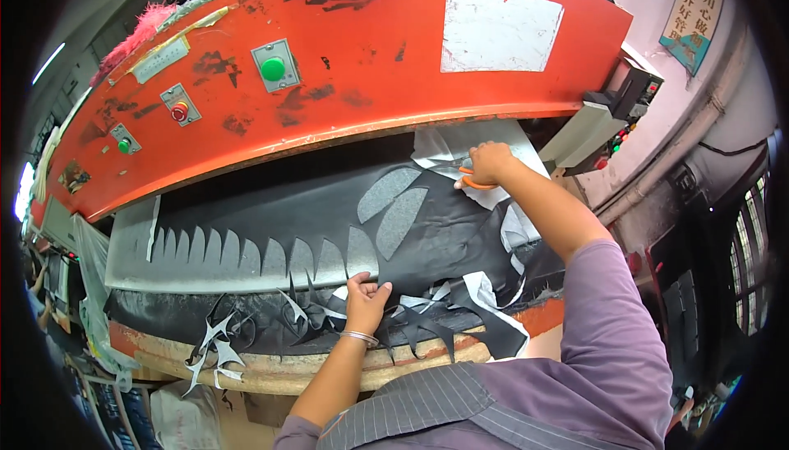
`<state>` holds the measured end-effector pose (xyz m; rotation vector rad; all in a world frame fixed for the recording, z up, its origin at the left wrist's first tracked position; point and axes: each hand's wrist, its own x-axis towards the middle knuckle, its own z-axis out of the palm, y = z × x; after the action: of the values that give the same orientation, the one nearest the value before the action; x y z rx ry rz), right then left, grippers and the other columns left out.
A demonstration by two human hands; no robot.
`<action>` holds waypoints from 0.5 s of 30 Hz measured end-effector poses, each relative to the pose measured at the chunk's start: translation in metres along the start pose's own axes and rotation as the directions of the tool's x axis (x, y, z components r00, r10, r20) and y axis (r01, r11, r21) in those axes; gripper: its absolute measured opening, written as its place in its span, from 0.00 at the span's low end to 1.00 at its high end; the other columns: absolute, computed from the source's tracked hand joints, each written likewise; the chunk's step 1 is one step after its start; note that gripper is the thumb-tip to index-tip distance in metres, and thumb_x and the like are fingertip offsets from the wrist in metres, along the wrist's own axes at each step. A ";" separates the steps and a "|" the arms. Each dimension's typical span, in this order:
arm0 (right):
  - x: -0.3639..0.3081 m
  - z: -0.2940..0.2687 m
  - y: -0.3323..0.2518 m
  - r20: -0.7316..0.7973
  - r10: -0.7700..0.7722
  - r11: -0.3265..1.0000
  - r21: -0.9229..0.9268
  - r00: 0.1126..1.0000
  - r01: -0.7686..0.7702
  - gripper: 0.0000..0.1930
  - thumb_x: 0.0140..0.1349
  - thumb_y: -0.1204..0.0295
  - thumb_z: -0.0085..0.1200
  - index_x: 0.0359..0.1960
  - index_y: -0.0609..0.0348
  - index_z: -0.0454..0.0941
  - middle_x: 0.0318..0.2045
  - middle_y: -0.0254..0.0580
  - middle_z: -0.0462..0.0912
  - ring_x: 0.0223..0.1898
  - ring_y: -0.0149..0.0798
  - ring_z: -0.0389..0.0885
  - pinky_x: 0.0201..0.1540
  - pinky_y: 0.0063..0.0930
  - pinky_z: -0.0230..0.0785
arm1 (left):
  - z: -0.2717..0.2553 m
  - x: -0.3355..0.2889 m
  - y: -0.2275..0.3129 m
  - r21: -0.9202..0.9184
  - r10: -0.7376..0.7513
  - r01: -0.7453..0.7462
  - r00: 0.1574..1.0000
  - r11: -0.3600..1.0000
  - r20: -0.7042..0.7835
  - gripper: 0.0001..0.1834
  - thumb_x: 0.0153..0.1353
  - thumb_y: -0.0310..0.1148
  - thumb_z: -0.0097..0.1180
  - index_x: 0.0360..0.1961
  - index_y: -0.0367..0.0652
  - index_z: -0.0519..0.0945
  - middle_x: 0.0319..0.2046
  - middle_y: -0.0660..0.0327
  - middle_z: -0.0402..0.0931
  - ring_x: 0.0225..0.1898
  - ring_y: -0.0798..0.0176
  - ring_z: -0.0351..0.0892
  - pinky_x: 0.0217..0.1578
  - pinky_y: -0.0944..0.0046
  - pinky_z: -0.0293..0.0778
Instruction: Cutting and organizing shoe components using industrial machinery and scissors.
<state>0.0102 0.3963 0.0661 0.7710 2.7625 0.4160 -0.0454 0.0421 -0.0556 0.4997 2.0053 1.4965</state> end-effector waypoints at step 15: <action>-0.071 -0.040 -0.049 0.454 -0.333 0.932 0.290 0.827 0.216 0.50 0.47 0.24 0.39 0.48 0.65 0.76 0.46 0.58 0.77 0.52 0.54 0.75 0.52 0.44 0.67 | -0.009 -0.017 0.034 0.509 0.412 -0.422 0.901 0.750 0.139 0.14 0.58 0.39 0.54 0.28 0.37 0.74 0.27 0.50 0.76 0.31 0.44 0.76 0.32 0.49 0.69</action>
<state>0.0341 0.3100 0.0981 0.4249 2.3878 -0.1498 -0.0397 0.0358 -0.0173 1.2619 2.4004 1.1272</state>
